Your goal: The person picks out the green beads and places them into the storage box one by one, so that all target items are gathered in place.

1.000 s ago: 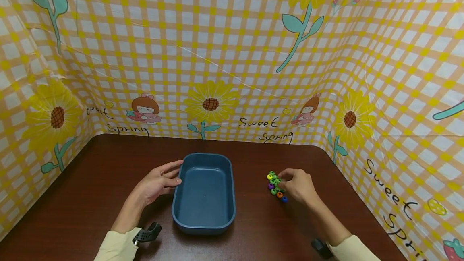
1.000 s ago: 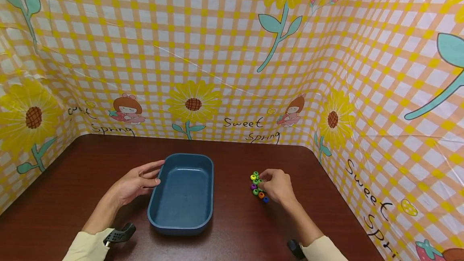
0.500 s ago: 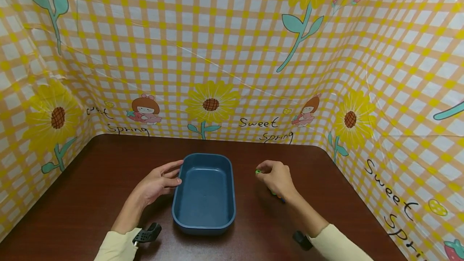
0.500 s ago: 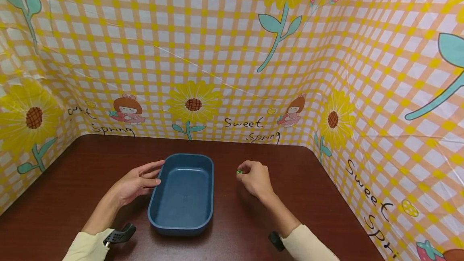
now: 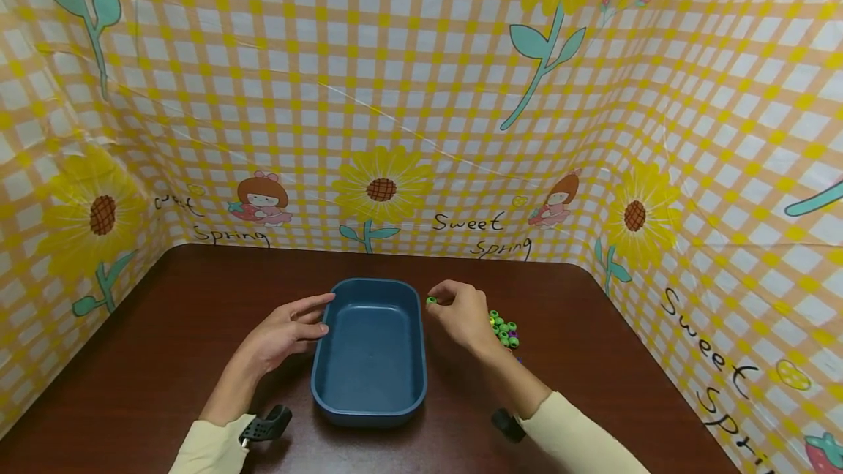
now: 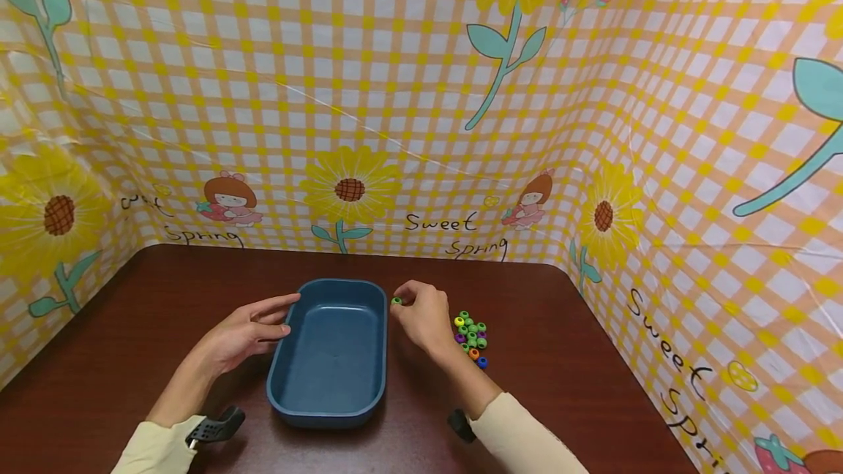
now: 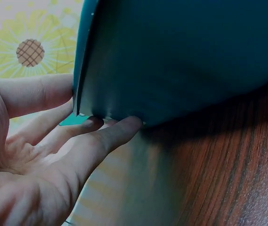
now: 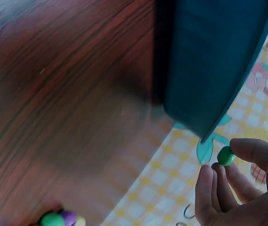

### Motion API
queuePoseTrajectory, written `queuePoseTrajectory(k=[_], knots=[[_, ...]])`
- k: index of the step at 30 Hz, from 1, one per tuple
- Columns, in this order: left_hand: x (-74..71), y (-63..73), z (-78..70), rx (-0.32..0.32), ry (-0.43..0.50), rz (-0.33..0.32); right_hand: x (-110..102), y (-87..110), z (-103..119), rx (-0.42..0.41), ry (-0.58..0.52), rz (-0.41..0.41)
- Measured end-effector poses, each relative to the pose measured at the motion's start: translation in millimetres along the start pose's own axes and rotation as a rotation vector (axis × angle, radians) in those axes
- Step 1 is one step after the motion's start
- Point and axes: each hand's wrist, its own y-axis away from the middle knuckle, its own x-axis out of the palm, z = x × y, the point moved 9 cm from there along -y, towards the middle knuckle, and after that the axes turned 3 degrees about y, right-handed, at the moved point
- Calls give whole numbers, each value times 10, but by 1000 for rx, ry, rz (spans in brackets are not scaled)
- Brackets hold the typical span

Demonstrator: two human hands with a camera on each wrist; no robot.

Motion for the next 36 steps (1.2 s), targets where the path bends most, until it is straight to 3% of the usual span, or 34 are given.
queuePoseTrajectory(k=[11,22,36], knots=[[-22,8,9,-15,-10,-7,279,-24,183,-58,-31,9],[35,14,-9,-12,-11,-6,394,-23,142,-60,-25,-24],[25,-2,-7,-3,-6,-11,446,87,172,-160,22,-98]])
